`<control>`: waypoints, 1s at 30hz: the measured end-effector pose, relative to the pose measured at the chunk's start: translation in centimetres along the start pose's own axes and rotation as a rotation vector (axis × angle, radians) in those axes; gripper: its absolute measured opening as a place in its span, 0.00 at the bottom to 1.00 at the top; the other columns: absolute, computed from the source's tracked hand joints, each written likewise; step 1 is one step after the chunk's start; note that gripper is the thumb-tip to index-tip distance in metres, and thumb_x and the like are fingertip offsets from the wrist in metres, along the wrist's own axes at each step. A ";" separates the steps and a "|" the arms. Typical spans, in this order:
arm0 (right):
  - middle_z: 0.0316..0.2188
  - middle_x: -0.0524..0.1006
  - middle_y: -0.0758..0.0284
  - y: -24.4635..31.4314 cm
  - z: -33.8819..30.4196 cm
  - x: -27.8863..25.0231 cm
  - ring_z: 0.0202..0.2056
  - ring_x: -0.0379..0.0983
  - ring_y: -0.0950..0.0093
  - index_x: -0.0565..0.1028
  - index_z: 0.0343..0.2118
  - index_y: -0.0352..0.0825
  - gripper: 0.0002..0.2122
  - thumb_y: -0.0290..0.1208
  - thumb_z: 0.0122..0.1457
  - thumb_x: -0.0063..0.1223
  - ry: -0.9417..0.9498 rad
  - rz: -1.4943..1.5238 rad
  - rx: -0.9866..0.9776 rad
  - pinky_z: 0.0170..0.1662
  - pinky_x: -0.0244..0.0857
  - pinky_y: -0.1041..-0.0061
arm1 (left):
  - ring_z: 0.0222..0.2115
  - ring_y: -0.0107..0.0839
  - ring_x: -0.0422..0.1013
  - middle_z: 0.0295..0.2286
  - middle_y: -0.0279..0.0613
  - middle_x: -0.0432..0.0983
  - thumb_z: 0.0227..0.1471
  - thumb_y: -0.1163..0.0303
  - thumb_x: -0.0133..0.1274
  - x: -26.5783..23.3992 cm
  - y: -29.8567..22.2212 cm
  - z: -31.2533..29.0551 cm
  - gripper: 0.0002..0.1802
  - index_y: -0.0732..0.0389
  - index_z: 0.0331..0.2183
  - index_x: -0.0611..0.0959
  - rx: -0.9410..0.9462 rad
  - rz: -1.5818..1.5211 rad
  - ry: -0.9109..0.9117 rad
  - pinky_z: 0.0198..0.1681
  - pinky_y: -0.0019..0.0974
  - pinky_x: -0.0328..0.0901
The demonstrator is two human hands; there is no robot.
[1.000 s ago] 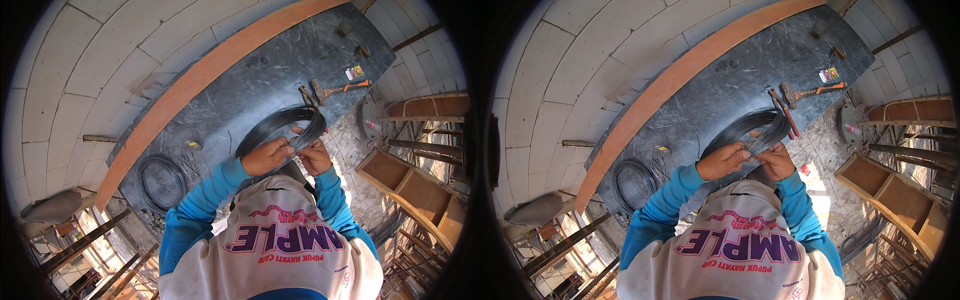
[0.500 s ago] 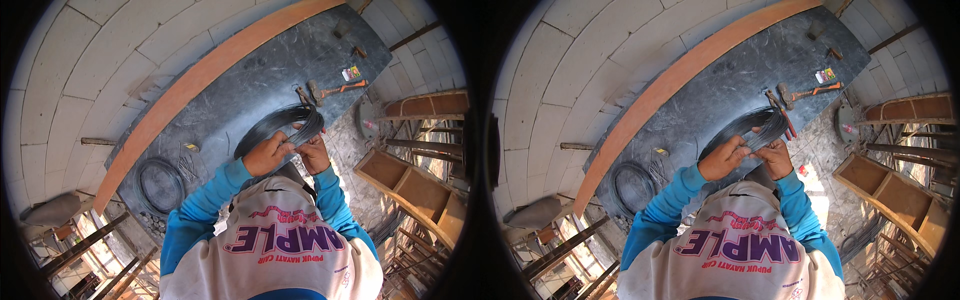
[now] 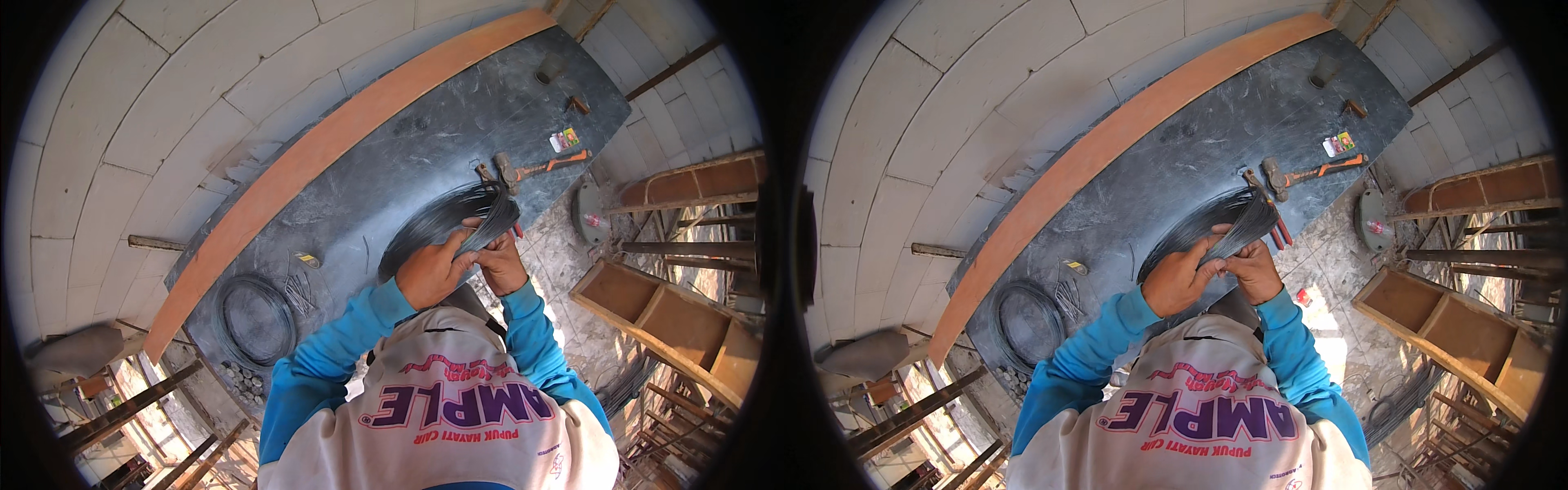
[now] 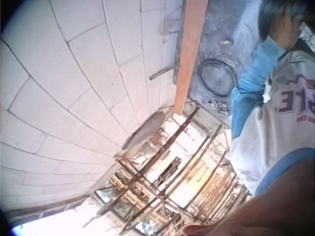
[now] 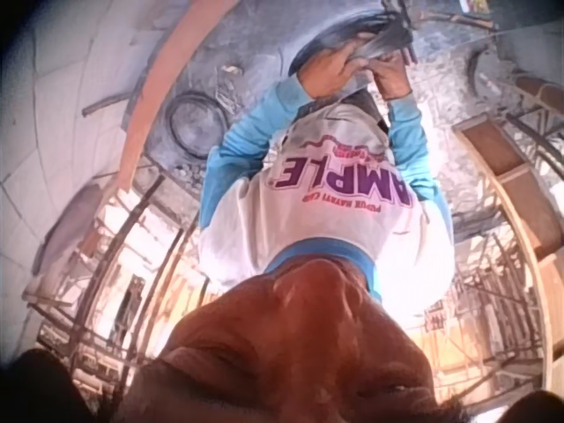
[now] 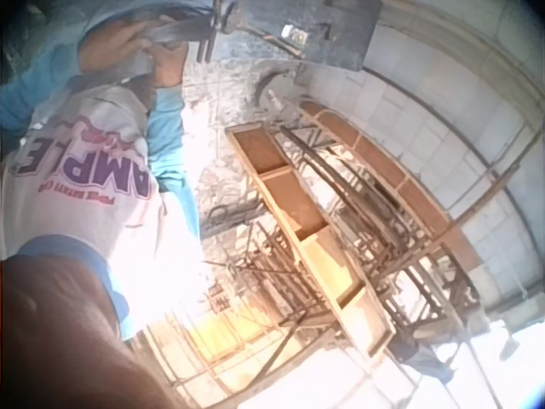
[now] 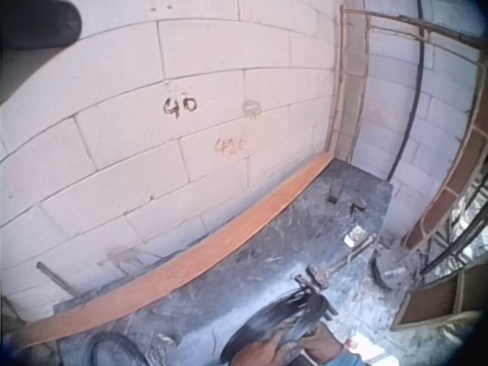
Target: The person holds a coil of wire, uses a pair of pliers to cut pieces from the coil, and then binds the ends of the wire pieces together by hand.
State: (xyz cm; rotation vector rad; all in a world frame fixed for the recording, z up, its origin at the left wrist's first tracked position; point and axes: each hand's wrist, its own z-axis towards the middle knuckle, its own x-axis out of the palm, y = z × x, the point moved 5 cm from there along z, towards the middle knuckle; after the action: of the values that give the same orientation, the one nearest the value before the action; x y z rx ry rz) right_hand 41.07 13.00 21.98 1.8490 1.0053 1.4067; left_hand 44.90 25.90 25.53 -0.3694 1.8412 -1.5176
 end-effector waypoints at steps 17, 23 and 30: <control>0.38 0.72 0.67 2.0 -2.5 2.0 0.41 0.70 0.75 0.66 0.47 0.34 0.21 0.45 0.57 0.53 -0.121 -0.049 0.352 0.47 0.64 0.65 | 0.25 0.54 0.74 0.29 0.55 0.77 0.55 0.63 0.48 1.3 -0.7 0.0 0.24 0.61 0.51 0.64 0.013 0.380 -0.013 0.23 0.49 0.68; 0.38 0.72 0.67 2.9 -2.2 2.5 0.42 0.69 0.75 0.66 0.46 0.34 0.19 0.36 0.55 0.56 -0.109 -0.042 0.422 0.48 0.62 0.66 | 0.26 0.56 0.73 0.28 0.56 0.76 0.55 0.66 0.47 1.0 -1.0 0.2 0.23 0.59 0.52 0.64 -0.003 0.367 -0.034 0.26 0.52 0.68; 0.37 0.74 0.66 2.9 -2.0 2.2 0.42 0.72 0.73 0.68 0.45 0.31 0.17 0.30 0.54 0.56 -0.057 -0.051 0.374 0.48 0.65 0.67 | 0.29 0.58 0.72 0.30 0.60 0.75 0.53 0.70 0.49 0.0 -0.5 0.2 0.23 0.62 0.49 0.64 0.028 0.164 -0.045 0.29 0.51 0.67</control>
State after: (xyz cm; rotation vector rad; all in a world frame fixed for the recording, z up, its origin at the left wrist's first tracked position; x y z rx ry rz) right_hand 40.12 13.31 26.00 2.0955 1.3479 1.1880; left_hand 44.87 25.61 26.00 -0.2317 1.7685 -1.4106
